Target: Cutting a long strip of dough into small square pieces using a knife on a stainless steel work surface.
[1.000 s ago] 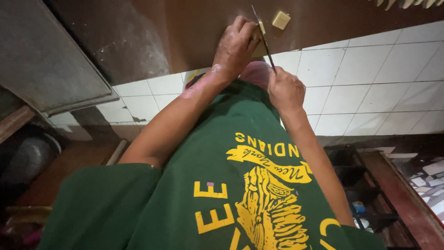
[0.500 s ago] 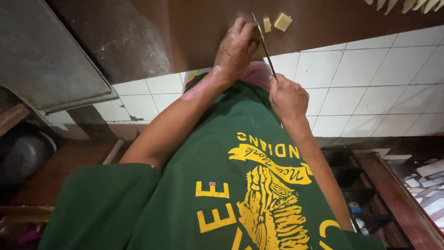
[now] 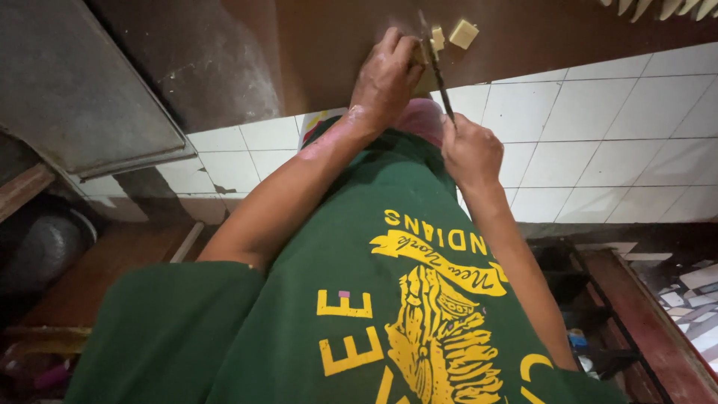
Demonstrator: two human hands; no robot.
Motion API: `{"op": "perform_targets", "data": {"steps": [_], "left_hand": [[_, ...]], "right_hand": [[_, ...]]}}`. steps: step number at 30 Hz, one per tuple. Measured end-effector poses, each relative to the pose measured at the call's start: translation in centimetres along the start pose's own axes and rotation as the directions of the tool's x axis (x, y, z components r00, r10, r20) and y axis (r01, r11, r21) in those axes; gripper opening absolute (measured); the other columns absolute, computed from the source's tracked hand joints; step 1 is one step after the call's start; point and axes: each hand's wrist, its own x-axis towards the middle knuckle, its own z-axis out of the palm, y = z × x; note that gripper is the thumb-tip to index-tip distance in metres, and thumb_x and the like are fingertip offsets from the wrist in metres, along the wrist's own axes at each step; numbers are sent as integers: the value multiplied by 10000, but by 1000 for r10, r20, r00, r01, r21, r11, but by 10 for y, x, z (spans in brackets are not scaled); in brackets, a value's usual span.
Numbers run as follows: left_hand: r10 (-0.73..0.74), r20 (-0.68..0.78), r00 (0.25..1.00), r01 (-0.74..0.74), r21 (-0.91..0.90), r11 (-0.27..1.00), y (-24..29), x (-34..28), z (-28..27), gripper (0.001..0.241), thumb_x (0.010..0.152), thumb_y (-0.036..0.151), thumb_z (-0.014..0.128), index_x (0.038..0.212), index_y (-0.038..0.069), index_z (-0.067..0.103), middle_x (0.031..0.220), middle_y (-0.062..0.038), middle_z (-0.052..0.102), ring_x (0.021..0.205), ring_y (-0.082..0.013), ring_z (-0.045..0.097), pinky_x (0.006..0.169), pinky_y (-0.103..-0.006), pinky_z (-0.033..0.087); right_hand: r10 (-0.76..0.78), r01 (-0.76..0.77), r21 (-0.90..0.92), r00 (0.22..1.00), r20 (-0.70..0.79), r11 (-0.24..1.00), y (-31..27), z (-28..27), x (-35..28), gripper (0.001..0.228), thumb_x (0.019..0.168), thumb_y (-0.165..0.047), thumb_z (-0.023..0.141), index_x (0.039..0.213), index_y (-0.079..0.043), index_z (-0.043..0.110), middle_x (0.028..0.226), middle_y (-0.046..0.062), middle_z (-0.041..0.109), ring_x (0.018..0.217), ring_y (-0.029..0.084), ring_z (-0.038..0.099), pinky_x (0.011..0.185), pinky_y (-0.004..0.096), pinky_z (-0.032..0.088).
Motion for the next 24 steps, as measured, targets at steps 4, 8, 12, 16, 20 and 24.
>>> {"op": "perform_targets", "data": {"steps": [4,8,12,16,20,24], "left_hand": [[-35,-20,999,35,-14,999,2,-2,0,315,705,34,646,984,96,516,951,-115,488,783,-374,561,654,-474,476],[-60,10,998,60,-13,998,1,-2,-1,255,719,42,640,935,62,507,944,-140,482,754,-394,546,634,-507,444],[-76,64,995,75,18,997,3,-2,-4,158,771,51,585,917,45,524,941,-138,485,763,-370,553,604,-509,468],[3,12,1000,-3,2,1000,2,0,-8,155,744,54,593,838,56,469,891,-141,458,685,-391,507,597,-506,413],[-61,18,998,61,-13,998,16,5,-14,70,820,104,523,845,65,470,873,-149,438,669,-423,516,565,-551,401],[-222,82,972,227,-46,973,14,3,-21,320,732,2,612,1000,99,465,1049,-139,457,800,-417,564,641,-547,442]], "right_hand": [[-27,27,-32,1000,8,999,-7,-10,-10,336,1007,-288,422,880,-51,624,724,176,653,641,412,612,530,530,454],[-23,24,-45,1000,3,999,-7,-5,-9,368,1001,-338,415,827,-71,600,723,184,650,656,441,601,531,554,434],[7,-5,-58,999,41,998,-12,-6,-9,384,1011,-335,399,845,-49,595,753,207,653,677,445,609,552,561,446],[32,-30,-30,998,59,999,-12,5,1,373,991,-323,380,867,-38,587,825,221,659,756,477,597,631,586,432],[-3,1,66,999,38,998,-4,5,8,383,986,-345,411,849,-44,604,805,238,647,745,474,587,632,574,427],[-16,16,18,1000,26,1000,-11,-6,0,398,993,-397,419,867,-86,632,780,218,652,720,476,590,615,577,446]]}}
